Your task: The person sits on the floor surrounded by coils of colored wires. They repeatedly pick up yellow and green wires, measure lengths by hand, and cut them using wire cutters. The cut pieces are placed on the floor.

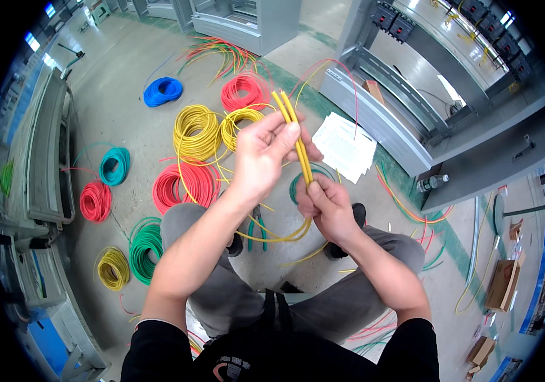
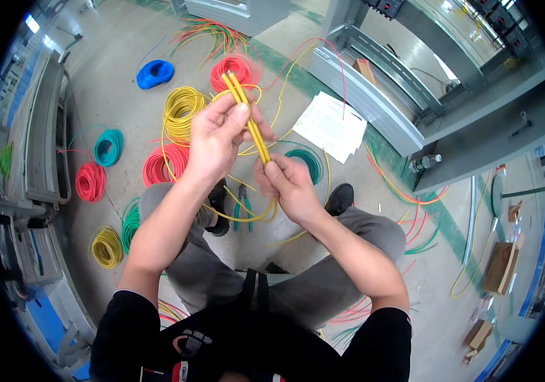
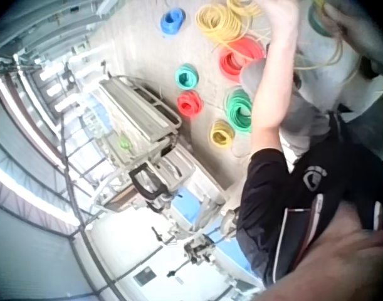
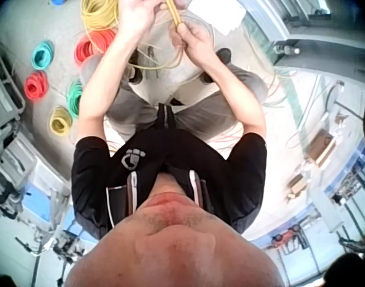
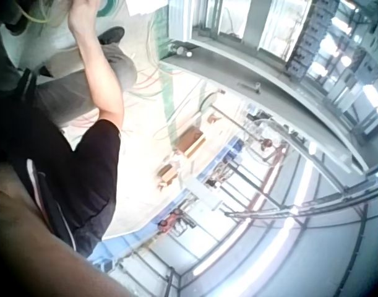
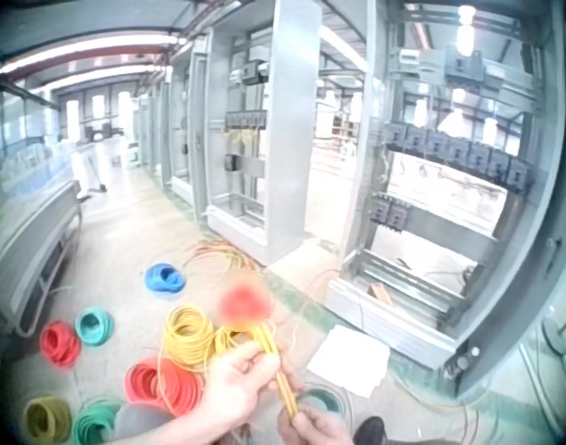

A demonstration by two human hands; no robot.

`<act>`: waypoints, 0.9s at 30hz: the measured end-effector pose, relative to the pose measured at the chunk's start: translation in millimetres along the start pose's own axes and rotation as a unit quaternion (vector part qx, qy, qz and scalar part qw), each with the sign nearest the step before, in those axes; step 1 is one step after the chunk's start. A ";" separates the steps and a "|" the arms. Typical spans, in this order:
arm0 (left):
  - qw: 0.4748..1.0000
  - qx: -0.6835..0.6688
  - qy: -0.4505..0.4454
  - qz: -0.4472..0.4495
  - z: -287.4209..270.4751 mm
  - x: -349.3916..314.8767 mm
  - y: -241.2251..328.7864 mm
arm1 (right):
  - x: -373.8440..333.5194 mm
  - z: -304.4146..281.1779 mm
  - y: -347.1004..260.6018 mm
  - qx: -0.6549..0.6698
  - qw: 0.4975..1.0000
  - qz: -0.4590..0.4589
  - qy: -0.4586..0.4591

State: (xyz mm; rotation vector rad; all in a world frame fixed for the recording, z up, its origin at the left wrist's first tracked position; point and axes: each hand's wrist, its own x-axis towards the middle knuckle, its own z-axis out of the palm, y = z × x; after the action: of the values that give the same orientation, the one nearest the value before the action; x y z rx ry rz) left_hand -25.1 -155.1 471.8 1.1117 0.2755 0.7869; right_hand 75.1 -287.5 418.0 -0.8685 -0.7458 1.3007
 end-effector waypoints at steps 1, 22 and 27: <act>1.000 -0.017 0.006 -0.004 2.3 3.2 -2.8 | 2.9 2.7 -0.3 -0.015 0.999 -0.017 0.042; 0.747 0.559 -0.320 0.165 -4.3 -54.4 -49.6 | -46.5 -197.2 -158.8 0.347 0.877 -0.218 0.250; 0.718 0.583 -0.321 0.205 20.6 -60.2 -80.2 | -51.1 -208.6 -144.0 -0.625 0.581 -0.044 0.519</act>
State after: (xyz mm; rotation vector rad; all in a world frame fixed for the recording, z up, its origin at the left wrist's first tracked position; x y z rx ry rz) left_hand -21.6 -227.8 399.8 2.6502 -0.1364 0.4968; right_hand 318.8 -370.8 441.0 -2.3750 -0.5965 -0.2585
